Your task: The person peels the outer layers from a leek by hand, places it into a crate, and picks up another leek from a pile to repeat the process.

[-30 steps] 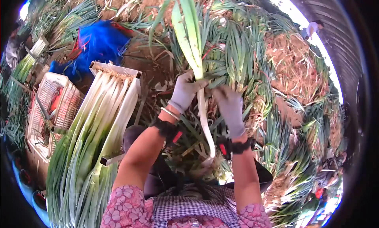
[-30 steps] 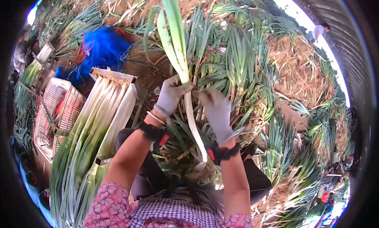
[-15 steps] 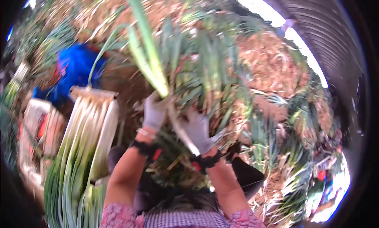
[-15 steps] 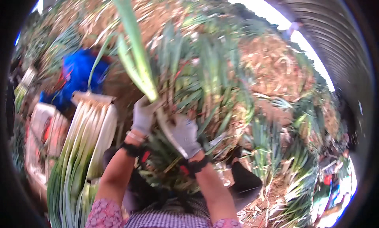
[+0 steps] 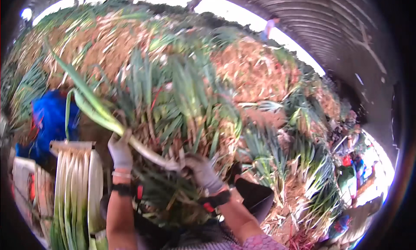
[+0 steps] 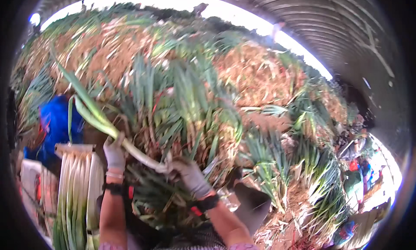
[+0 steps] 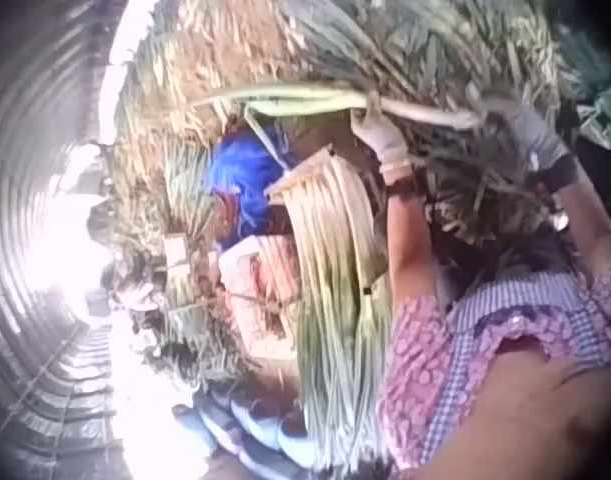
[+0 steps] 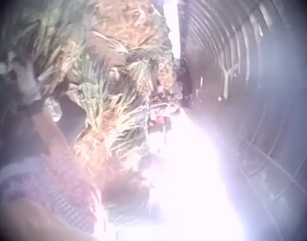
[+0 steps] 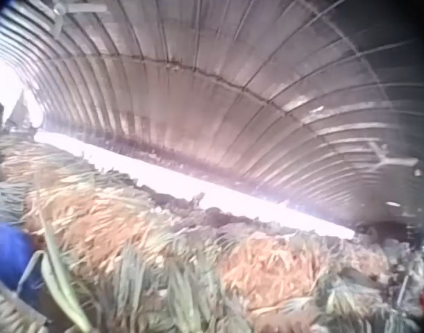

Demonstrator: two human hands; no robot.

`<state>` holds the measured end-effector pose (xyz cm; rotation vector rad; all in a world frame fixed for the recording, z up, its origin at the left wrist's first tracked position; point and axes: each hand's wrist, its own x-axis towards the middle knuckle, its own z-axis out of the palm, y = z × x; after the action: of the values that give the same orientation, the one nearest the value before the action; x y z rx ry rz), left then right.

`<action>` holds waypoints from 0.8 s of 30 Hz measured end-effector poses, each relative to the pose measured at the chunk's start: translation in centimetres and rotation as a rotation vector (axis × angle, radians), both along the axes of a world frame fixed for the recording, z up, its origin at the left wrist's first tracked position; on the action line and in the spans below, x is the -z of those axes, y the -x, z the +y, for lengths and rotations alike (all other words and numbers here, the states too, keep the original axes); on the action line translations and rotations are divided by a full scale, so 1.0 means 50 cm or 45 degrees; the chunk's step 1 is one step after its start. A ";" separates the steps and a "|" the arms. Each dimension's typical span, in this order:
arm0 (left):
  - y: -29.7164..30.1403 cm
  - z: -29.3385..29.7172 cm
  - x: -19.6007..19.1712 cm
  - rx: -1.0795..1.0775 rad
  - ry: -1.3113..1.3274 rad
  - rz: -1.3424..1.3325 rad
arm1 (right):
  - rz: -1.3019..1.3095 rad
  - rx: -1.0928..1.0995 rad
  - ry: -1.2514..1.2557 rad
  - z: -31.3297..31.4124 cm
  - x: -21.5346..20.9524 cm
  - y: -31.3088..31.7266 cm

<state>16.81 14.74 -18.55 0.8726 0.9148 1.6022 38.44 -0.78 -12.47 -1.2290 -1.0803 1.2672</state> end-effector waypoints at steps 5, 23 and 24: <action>-0.012 0.000 -0.067 -0.025 0.121 -0.101 | 0.082 0.284 0.175 -0.057 -0.005 -0.113; 0.110 0.010 -0.085 -0.272 0.060 -0.198 | -0.387 0.402 0.283 -0.104 0.088 -0.168; 0.106 0.009 -0.082 -0.273 0.072 -0.220 | -0.803 0.315 -0.015 -0.078 0.088 -0.111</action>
<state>11.50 15.17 -14.47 0.6019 0.9501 1.7952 43.98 -4.68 -16.87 -1.7528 -1.3157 0.6899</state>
